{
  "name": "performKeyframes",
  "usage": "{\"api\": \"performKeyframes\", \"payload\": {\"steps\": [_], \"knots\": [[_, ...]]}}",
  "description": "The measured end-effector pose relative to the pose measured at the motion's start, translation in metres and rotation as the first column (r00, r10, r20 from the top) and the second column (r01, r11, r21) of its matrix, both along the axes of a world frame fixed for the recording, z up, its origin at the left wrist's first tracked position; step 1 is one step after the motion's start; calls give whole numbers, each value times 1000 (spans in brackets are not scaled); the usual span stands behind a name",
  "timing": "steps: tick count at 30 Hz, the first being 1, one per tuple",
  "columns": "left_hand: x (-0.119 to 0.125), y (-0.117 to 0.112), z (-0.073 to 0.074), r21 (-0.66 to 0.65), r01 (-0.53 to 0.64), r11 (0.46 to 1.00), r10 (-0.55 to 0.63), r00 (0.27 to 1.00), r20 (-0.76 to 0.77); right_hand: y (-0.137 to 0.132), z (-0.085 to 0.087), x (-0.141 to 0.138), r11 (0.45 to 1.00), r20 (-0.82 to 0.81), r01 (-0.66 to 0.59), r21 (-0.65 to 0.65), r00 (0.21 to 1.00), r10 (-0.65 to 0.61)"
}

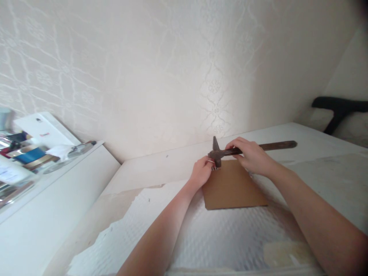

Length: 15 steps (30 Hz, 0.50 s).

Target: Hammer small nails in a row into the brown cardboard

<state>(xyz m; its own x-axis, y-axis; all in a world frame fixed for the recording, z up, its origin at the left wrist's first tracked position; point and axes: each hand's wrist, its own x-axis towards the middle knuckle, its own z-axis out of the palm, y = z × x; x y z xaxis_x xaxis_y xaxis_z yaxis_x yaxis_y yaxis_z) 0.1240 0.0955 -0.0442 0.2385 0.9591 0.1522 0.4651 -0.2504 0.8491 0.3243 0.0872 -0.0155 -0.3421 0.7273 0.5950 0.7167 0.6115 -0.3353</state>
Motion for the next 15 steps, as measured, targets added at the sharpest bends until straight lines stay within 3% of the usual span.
{"api": "performKeyframes", "payload": {"steps": [5, 10, 15], "knots": [[0, -1, -1, -47, 14, 999, -11, 998, 65, -1, 1, 0, 999, -39, 28, 39, 999, -26], [-1, -1, 0, -17, -2, 1000, 2, 1000, 29, -1, 0, 0, 999, 25, 21, 24, 999, -21], [0, -2, 1, -40, 20, 999, -17, 998, 56, -1, 2, 0, 997, -37, 50, 57, 998, -48]]}}
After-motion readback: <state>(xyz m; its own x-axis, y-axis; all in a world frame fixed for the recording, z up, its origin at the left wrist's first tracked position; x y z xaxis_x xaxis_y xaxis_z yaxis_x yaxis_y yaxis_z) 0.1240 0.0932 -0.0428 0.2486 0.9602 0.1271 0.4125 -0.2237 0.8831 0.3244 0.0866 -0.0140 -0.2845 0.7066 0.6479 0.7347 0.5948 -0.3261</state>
